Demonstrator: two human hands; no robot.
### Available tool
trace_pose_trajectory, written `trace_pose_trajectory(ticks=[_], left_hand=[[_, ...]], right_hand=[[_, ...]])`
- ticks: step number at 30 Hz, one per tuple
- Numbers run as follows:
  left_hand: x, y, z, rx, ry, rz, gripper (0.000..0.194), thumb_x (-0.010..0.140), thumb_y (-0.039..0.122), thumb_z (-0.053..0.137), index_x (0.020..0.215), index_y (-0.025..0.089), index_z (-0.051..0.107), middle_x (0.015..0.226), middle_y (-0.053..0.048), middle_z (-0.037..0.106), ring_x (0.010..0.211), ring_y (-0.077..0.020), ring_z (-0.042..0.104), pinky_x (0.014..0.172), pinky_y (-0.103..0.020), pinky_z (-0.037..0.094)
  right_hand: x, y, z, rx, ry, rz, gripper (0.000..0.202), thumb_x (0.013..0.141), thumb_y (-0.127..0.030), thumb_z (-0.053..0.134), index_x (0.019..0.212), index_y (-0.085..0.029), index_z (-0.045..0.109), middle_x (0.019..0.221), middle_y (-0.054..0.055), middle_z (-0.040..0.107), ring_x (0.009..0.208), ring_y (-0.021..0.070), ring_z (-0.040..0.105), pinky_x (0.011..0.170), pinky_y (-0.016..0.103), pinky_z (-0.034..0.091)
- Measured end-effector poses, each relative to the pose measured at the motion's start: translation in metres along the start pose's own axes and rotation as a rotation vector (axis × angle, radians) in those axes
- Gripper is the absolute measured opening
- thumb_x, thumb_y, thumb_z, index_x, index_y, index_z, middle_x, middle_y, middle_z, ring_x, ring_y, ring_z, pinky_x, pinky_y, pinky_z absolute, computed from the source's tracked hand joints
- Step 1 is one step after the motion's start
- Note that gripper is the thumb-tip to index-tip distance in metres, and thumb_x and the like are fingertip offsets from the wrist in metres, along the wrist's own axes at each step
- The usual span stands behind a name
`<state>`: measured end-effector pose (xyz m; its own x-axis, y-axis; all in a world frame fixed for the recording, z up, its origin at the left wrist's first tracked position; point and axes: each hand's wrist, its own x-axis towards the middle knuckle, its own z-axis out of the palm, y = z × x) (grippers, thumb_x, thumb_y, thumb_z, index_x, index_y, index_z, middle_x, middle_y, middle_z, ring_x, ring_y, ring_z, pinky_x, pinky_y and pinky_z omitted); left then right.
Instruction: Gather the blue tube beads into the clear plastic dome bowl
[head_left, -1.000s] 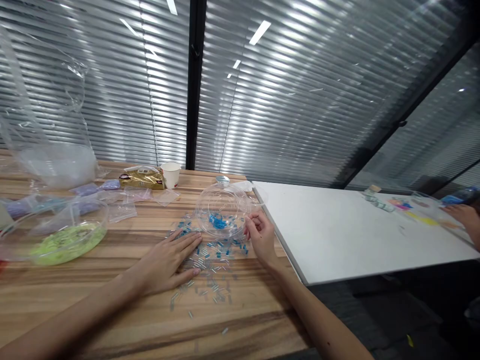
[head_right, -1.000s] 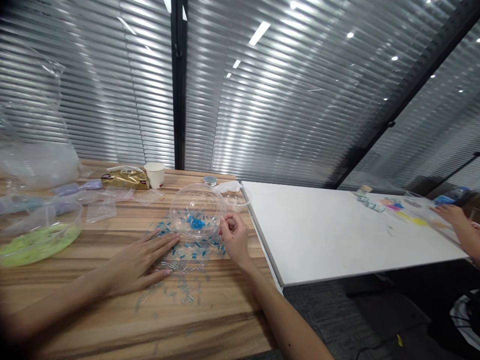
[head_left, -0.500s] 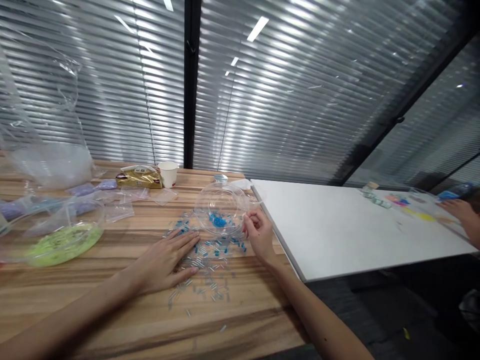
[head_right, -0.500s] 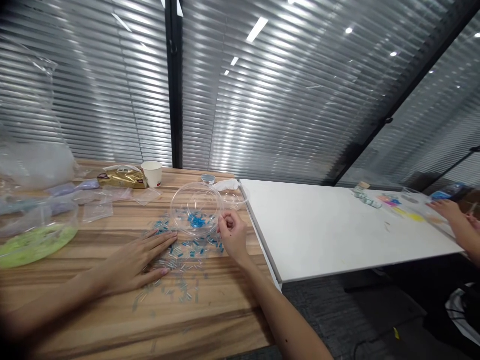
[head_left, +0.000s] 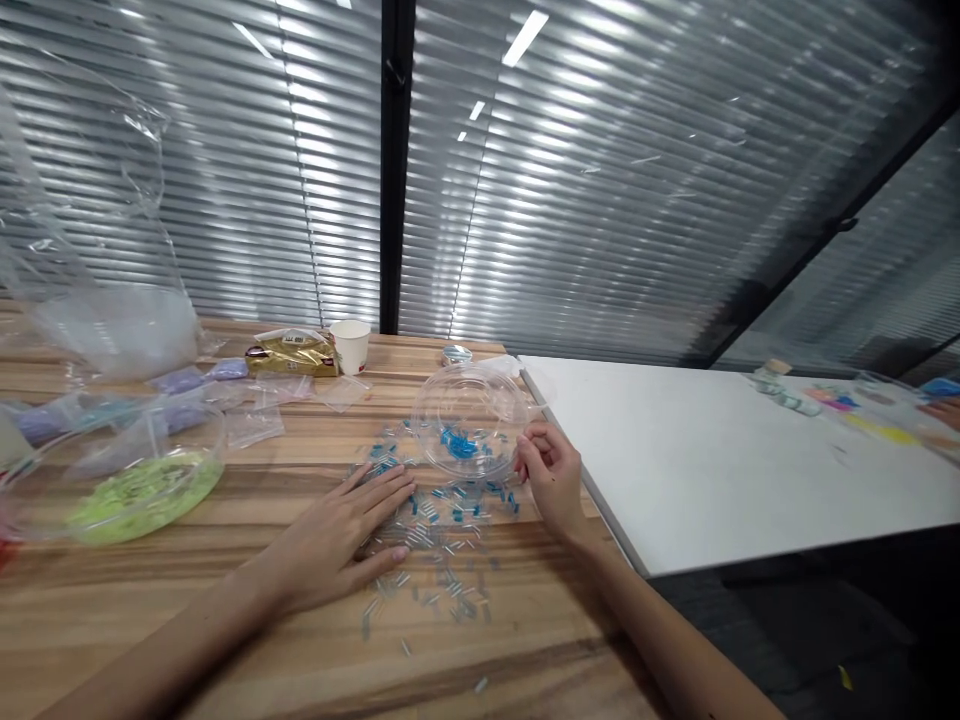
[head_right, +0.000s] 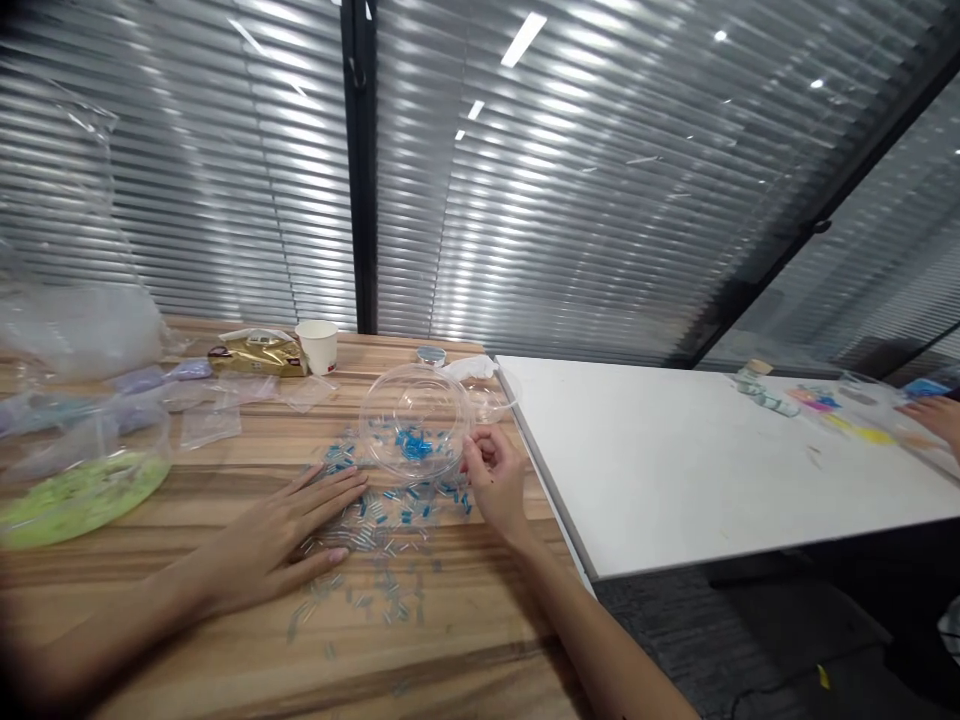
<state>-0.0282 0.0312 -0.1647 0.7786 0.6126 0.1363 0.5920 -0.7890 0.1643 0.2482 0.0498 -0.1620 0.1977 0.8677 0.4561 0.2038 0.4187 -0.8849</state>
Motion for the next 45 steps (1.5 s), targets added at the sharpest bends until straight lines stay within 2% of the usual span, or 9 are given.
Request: trace_pose_trajectory(ticks=[7,11,17,21,26,31,35,41,45], left_hand=[[-0.004,0.022,0.006,-0.035,-0.012,0.092,0.068,0.096,0.046,0.039,0.149,0.025,0.001,0.151,-0.007,0.019,0.138,-0.0250,0.023,0.116,-0.046,0.015],[-0.004,0.031,0.009,-0.056,-0.034,0.103,0.067,0.096,0.045,0.038,0.149,0.024,0.001,0.151,-0.007,0.017,0.139,-0.0253,0.021,0.116,-0.046,0.016],[-0.002,0.025,0.004,-0.071,-0.014,0.092,0.069,0.095,0.046,0.040,0.149,0.024,0.003,0.152,-0.006,0.017,0.139,-0.0269,0.017,0.116,-0.048,0.015],[-0.001,0.021,0.004,-0.066,-0.051,0.072,0.069,0.096,0.047,0.038,0.149,0.024,0.001,0.152,-0.007,0.016,0.140,-0.0262,0.017,0.116,-0.049,0.014],[0.000,0.023,0.005,-0.109,-0.042,0.127,0.068,0.095,0.045,0.041,0.149,0.024,0.004,0.151,-0.006,0.019,0.139,-0.0254,0.018,0.117,-0.048,0.012],[0.002,0.026,0.004,-0.106,-0.093,0.114,0.067,0.096,0.047,0.039,0.149,0.023,0.006,0.152,-0.007,0.014,0.140,-0.0264,0.014,0.116,-0.050,0.012],[0.005,0.029,0.001,-0.120,-0.130,0.160,0.065,0.097,0.046,0.037,0.149,0.023,0.006,0.152,-0.006,0.013,0.140,-0.0242,0.014,0.117,-0.048,0.009],[0.005,0.030,-0.006,-0.168,-0.175,0.239,0.057,0.097,0.042,0.037,0.148,0.024,0.016,0.151,-0.003,0.018,0.141,-0.0216,0.014,0.117,-0.047,0.001],[0.006,0.032,-0.012,-0.223,-0.193,0.271,0.057,0.097,0.040,0.040,0.147,0.026,0.018,0.150,-0.002,0.022,0.140,-0.0214,0.017,0.117,-0.043,0.007]], right_hand=[[-0.002,-0.006,-0.001,0.034,0.021,-0.008,0.019,0.082,-0.035,0.058,0.074,-0.019,0.051,0.049,-0.005,0.051,0.041,0.0100,0.048,0.039,0.021,0.039],[-0.002,-0.008,-0.001,0.021,0.034,-0.020,0.018,0.082,-0.034,0.058,0.074,-0.019,0.052,0.049,-0.005,0.053,0.040,0.0098,0.048,0.038,0.021,0.039],[-0.004,-0.003,-0.003,-0.027,0.016,-0.053,0.015,0.083,-0.031,0.057,0.075,-0.019,0.053,0.051,-0.004,0.054,0.042,0.0099,0.049,0.040,0.021,0.041],[-0.005,-0.001,-0.004,-0.084,-0.001,-0.077,0.014,0.084,-0.029,0.056,0.074,-0.019,0.053,0.052,-0.004,0.054,0.043,0.0103,0.050,0.041,0.022,0.040],[-0.005,0.002,-0.004,-0.158,-0.015,-0.117,0.014,0.084,-0.028,0.055,0.073,-0.019,0.054,0.051,-0.003,0.054,0.044,0.0109,0.050,0.042,0.022,0.039],[-0.001,0.003,-0.006,-0.135,0.006,-0.106,0.016,0.084,-0.029,0.055,0.073,-0.018,0.054,0.052,-0.003,0.053,0.045,0.0106,0.050,0.043,0.022,0.039],[0.002,0.002,-0.009,-0.112,0.033,-0.113,0.015,0.083,-0.028,0.056,0.072,-0.018,0.053,0.054,-0.004,0.052,0.045,0.0101,0.050,0.044,0.022,0.040],[0.002,0.003,-0.010,-0.123,0.023,-0.111,0.016,0.085,-0.029,0.055,0.073,-0.018,0.053,0.054,-0.003,0.053,0.046,0.0103,0.050,0.045,0.022,0.040],[0.001,0.007,-0.011,-0.142,0.010,-0.113,0.016,0.085,-0.030,0.055,0.074,-0.019,0.053,0.053,-0.003,0.053,0.047,0.0108,0.050,0.045,0.022,0.040]])
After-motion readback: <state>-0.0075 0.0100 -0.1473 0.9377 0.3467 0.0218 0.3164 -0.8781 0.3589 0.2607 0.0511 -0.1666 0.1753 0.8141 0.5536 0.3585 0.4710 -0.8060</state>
